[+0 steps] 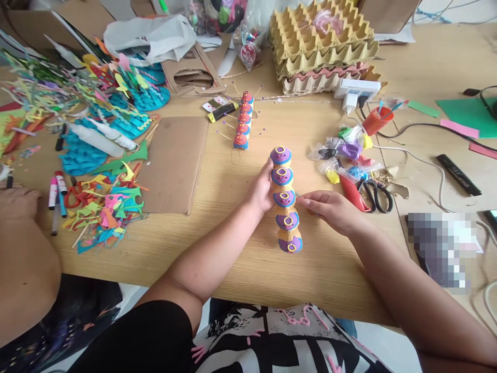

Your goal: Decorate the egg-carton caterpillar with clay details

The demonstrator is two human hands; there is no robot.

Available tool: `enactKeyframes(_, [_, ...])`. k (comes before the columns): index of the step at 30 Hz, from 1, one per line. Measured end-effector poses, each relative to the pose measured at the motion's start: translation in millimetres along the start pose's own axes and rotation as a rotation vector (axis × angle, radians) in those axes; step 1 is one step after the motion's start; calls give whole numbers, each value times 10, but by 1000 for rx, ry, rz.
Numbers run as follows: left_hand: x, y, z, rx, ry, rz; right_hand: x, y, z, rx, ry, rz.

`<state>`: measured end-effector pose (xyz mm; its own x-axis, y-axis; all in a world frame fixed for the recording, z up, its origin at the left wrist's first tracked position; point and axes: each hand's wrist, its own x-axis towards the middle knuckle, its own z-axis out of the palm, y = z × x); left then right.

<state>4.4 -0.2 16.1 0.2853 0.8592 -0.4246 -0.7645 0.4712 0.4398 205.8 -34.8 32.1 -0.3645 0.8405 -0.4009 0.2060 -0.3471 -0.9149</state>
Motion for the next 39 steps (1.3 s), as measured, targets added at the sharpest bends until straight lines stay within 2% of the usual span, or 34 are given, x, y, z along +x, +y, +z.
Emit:
enactKeyframes(3, [1, -11, 5, -2, 2, 70, -3, -14, 120, 164, -25, 64])
enactKeyframes(10, [1, -27, 16, -3, 21, 108, 98, -13, 292, 407, -79, 43])
enactKeyframes(17, [-42, -21, 57, 52, 38, 208, 158, -70, 258, 572, -36, 19])
enactKeyframes(25, [-12, -93, 14, 94, 56, 293, 257, -252, 224, 611, -58, -21])
enactKeyframes(31, [-37, -80, 35, 92, 57, 220, 298, -229, 234, 601, -74, -62])
enactKeyframes(37, [-38, -40, 10, 154, -104, 121, 270, -170, 238, 614, -135, -38])
enactKeyframes(39, [-26, -37, -10, 164, -117, 106, 256, -160, 246, 624, -154, -11])
